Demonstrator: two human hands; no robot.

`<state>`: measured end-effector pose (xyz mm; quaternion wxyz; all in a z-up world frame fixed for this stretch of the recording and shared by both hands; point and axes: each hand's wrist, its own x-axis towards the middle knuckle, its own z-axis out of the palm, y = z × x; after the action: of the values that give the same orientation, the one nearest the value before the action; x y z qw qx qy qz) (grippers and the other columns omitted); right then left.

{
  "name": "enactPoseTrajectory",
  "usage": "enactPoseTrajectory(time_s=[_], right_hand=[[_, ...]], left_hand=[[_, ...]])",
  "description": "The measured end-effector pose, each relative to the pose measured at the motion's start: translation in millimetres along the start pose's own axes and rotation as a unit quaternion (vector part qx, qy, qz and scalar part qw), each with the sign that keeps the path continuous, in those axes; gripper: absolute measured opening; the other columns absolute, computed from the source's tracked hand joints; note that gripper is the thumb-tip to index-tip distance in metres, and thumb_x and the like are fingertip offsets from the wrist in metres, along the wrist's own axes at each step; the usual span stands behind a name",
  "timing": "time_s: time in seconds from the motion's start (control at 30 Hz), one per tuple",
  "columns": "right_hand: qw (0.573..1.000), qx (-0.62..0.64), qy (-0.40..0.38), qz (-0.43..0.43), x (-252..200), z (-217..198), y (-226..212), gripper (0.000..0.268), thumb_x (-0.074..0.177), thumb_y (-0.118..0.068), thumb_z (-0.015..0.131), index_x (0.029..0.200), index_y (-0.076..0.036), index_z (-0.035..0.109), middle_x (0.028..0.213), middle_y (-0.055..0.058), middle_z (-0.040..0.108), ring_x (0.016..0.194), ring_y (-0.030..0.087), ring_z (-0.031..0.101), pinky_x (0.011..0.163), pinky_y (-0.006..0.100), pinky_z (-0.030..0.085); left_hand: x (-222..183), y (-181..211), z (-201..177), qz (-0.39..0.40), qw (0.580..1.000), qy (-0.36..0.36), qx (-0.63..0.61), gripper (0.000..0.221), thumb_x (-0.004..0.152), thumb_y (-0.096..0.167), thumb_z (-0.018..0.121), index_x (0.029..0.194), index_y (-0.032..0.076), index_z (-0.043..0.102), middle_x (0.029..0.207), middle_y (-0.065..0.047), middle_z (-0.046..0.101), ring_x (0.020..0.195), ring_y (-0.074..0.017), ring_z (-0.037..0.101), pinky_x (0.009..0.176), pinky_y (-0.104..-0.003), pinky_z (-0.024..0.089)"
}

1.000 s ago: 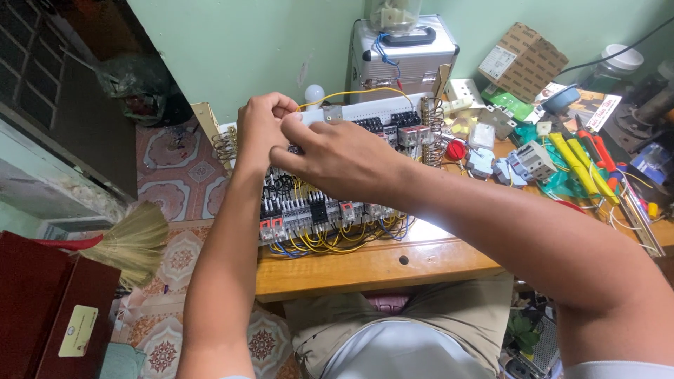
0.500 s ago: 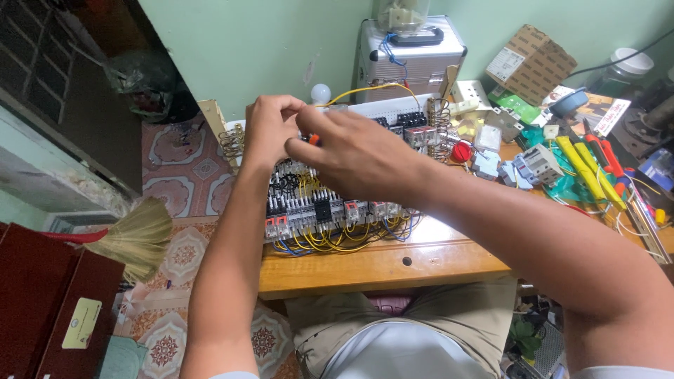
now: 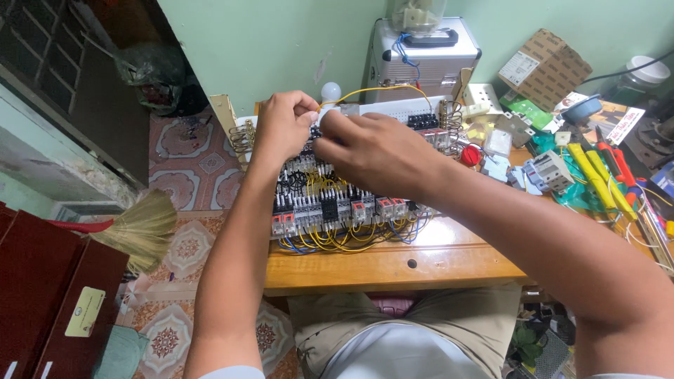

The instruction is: Wiring a relay board by stripping wires, crimping terminals, and fastening them with a screwdriver.

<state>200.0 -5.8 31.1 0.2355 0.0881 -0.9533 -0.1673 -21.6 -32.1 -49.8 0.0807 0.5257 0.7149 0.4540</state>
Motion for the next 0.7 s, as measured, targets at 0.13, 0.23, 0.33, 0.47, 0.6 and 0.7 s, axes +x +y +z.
enactPoseTrajectory(time_s=[0.13, 0.23, 0.33, 0.47, 0.6, 0.7], right_hand=[[0.999, -0.017, 0.025, -0.009, -3.5, 1.0, 1.1, 0.009, 0.094, -0.008, 0.065, 0.102, -0.011, 0.069, 0.097, 0.003, 0.055, 0.064, 0.017, 0.066, 0.06, 0.028, 0.056], [1.0, 0.001, 0.016, -0.016, -2.1, -5.8, -2.2, 0.007, 0.096, -0.008, 0.065, 0.101, -0.011, 0.07, 0.097, 0.004, 0.056, 0.064, 0.018, 0.066, 0.06, 0.029, 0.055], [1.0, 0.006, 0.006, -0.019, -0.5, -8.2, -4.3, 0.006, 0.096, -0.008, 0.067, 0.1, -0.01, 0.072, 0.096, 0.006, 0.057, 0.065, 0.018, 0.066, 0.06, 0.029, 0.055], [1.0, 0.007, 0.003, -0.01, -0.2, -9.8, -4.9, 0.005, 0.096, -0.008, 0.069, 0.099, -0.009, 0.072, 0.095, 0.006, 0.058, 0.065, 0.017, 0.066, 0.06, 0.028, 0.054], [1.0, 0.008, -0.003, -0.006, -0.9, -8.0, -5.7, 0.005, 0.096, -0.01, 0.069, 0.1, -0.009, 0.073, 0.095, 0.007, 0.059, 0.064, 0.017, 0.066, 0.06, 0.028, 0.056], [1.0, 0.005, -0.003, -0.007, -1.8, -9.0, -7.0, 0.005, 0.097, -0.008, 0.069, 0.1, -0.009, 0.072, 0.096, 0.006, 0.058, 0.065, 0.017, 0.065, 0.059, 0.028, 0.055]], left_hand=[[-0.6, -0.7, 0.0, -0.014, 1.0, 0.015, -0.013, 0.011, 0.089, 0.009, 0.074, 0.099, 0.012, 0.079, 0.083, -0.009, 0.076, 0.08, -0.0277, 0.073, 0.074, -0.04, 0.056], [0.8, -2.1, 1.6, -0.019, 1.0, 0.018, -0.012, 0.011, 0.088, 0.011, 0.075, 0.098, 0.012, 0.079, 0.083, -0.008, 0.076, 0.08, -0.026, 0.073, 0.075, -0.038, 0.057], [-0.4, -0.1, 1.4, -0.02, 1.0, 0.021, -0.009, 0.011, 0.088, 0.01, 0.074, 0.097, 0.011, 0.08, 0.083, -0.009, 0.075, 0.079, -0.0264, 0.073, 0.074, -0.038, 0.057], [-2.9, 6.1, 0.6, -0.014, 1.0, 0.025, -0.005, 0.012, 0.088, 0.007, 0.073, 0.098, 0.009, 0.08, 0.083, -0.011, 0.075, 0.079, -0.0294, 0.073, 0.075, -0.04, 0.057], [-2.0, 4.7, 0.5, -0.014, 1.0, 0.022, -0.005, 0.012, 0.088, 0.007, 0.073, 0.097, 0.01, 0.08, 0.082, -0.01, 0.075, 0.078, -0.0284, 0.073, 0.074, -0.04, 0.057], [-2.1, 4.2, -0.2, -0.017, 1.0, 0.015, -0.007, 0.012, 0.087, 0.008, 0.073, 0.097, 0.01, 0.08, 0.082, -0.01, 0.075, 0.079, -0.028, 0.073, 0.074, -0.04, 0.056]])
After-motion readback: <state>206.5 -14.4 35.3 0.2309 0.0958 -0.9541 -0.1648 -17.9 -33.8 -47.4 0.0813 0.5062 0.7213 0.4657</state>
